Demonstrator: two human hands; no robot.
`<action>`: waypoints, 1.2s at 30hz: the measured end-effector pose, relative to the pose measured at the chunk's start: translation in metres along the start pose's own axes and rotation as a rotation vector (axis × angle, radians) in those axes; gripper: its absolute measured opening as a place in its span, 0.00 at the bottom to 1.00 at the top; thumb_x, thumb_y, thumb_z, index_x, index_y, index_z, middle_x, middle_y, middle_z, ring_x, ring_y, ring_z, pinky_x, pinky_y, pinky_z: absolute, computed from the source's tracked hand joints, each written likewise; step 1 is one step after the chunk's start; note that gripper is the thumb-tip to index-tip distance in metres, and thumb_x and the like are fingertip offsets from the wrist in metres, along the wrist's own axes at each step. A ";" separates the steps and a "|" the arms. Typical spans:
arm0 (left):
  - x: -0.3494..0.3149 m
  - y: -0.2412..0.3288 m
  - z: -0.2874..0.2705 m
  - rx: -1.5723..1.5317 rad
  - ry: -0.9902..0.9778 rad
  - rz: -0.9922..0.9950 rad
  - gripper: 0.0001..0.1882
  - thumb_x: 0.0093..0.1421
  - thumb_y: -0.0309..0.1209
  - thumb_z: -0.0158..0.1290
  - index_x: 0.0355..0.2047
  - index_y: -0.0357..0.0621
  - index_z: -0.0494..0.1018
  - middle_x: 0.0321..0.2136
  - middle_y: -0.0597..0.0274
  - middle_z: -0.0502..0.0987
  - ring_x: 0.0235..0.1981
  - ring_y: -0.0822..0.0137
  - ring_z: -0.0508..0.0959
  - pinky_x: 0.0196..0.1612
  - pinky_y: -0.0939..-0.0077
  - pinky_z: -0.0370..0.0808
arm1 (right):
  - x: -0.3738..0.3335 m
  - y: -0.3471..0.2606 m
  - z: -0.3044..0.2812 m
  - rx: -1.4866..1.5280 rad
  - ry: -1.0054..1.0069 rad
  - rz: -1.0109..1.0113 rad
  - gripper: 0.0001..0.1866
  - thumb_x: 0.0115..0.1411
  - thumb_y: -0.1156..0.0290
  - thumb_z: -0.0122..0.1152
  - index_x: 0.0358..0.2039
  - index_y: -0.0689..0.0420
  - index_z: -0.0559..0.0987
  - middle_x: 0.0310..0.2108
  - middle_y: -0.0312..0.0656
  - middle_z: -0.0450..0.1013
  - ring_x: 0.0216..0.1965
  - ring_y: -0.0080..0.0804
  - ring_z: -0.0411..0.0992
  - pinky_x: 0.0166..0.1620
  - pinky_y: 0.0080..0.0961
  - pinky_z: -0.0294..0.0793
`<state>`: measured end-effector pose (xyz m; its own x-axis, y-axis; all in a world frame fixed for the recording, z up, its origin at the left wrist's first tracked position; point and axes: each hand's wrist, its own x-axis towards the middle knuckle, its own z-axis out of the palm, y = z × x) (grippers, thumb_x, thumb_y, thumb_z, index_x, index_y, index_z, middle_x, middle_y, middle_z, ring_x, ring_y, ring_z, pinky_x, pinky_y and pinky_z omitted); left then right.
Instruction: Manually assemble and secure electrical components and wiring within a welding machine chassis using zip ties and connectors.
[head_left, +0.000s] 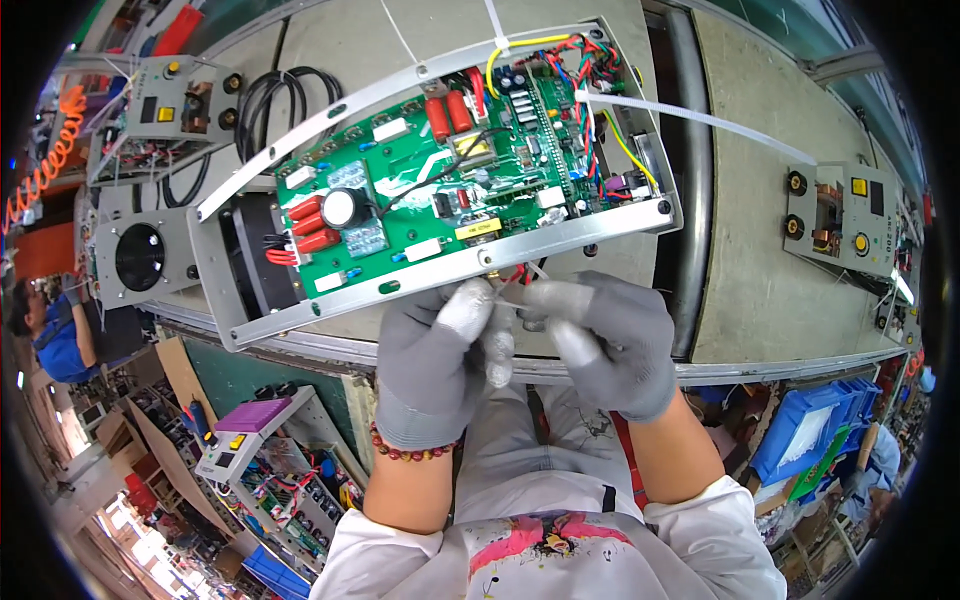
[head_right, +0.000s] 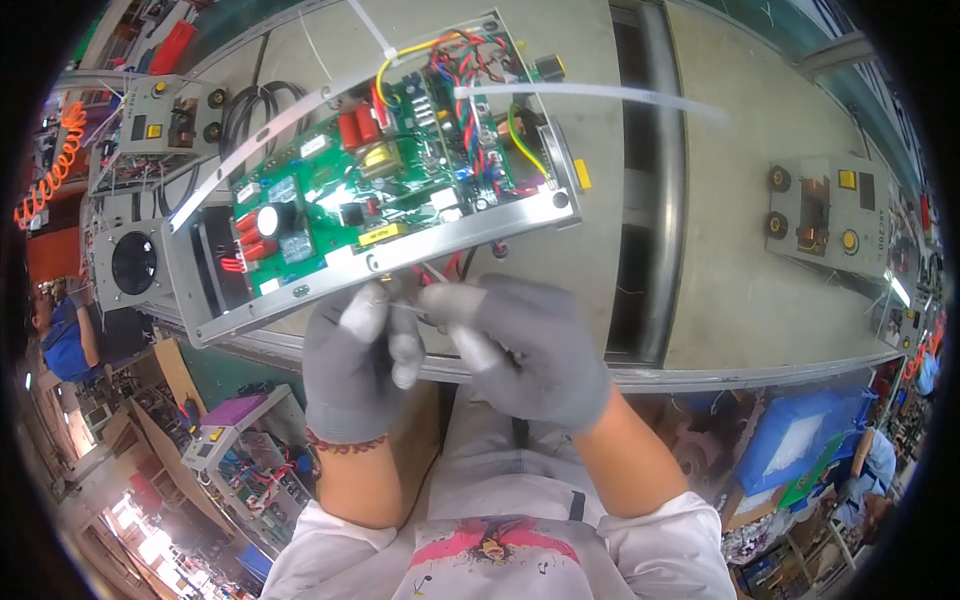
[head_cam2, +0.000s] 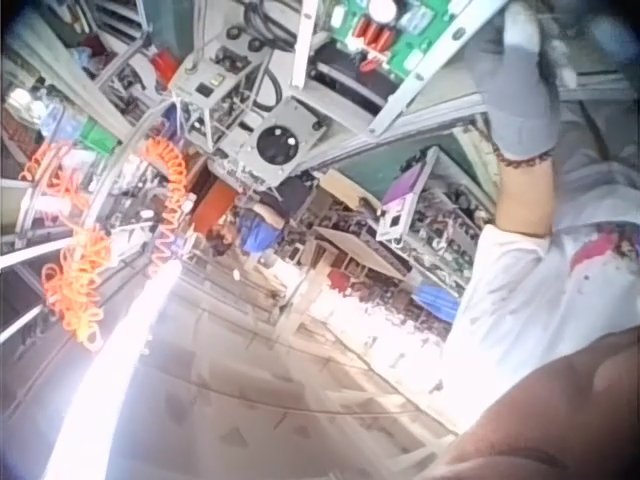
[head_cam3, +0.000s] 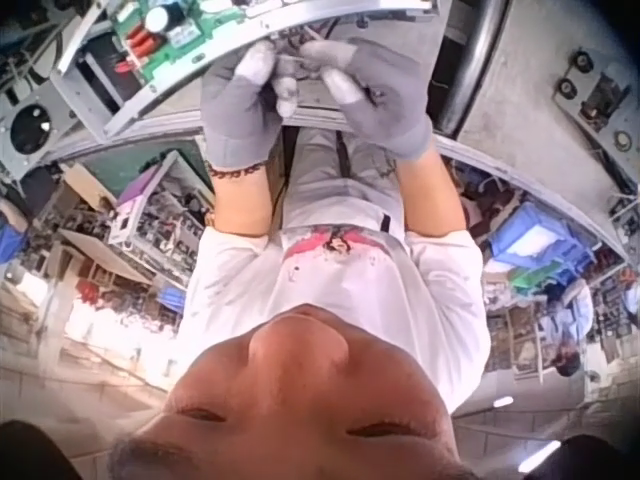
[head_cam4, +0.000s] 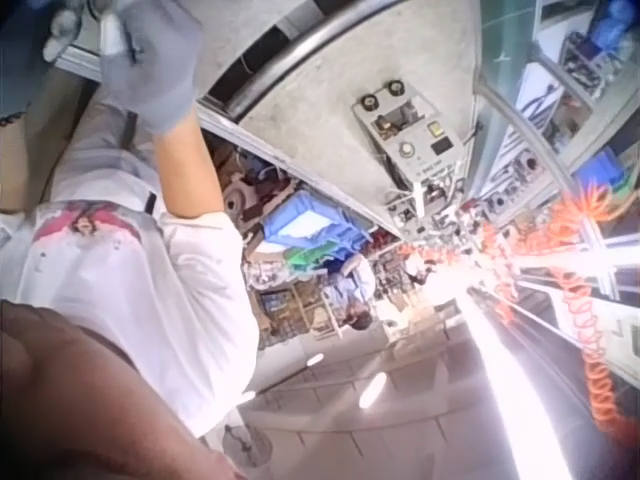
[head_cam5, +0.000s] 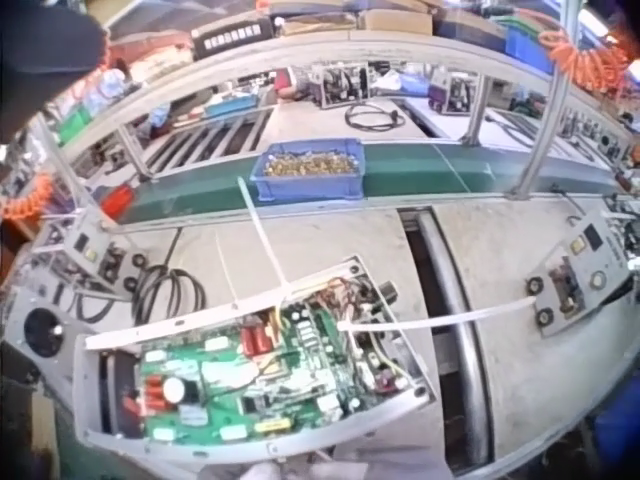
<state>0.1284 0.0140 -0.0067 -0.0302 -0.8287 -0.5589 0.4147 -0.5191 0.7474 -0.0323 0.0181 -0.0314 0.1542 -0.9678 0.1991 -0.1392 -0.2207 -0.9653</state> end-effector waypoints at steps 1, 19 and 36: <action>0.001 -0.001 -0.001 -0.005 -0.032 0.014 0.15 0.63 0.35 0.48 0.42 0.35 0.72 0.16 0.58 0.72 0.11 0.71 0.66 0.14 0.81 0.61 | -0.002 0.003 0.004 0.027 0.061 -0.019 0.07 0.56 0.79 0.57 0.36 0.61 0.77 0.28 0.49 0.77 0.30 0.41 0.78 0.35 0.29 0.76; 0.002 -0.002 -0.010 -0.038 -0.089 0.059 0.13 0.64 0.34 0.47 0.43 0.37 0.71 0.15 0.56 0.71 0.09 0.70 0.64 0.14 0.78 0.60 | -0.010 0.018 -0.001 0.346 0.028 0.112 0.11 0.51 0.82 0.66 0.37 0.64 0.79 0.30 0.47 0.79 0.32 0.27 0.78 0.35 0.21 0.76; -0.002 -0.006 -0.015 0.052 -0.114 -0.043 0.12 0.61 0.33 0.52 0.38 0.35 0.72 0.17 0.59 0.73 0.12 0.70 0.69 0.14 0.81 0.63 | -0.006 0.012 0.009 0.229 0.068 0.080 0.09 0.49 0.80 0.67 0.32 0.59 0.80 0.31 0.43 0.77 0.33 0.34 0.77 0.36 0.26 0.75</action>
<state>0.1391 0.0220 -0.0156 -0.1518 -0.8221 -0.5488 0.3631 -0.5627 0.7426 -0.0255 0.0224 -0.0453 0.0843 -0.9887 0.1240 0.0778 -0.1175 -0.9900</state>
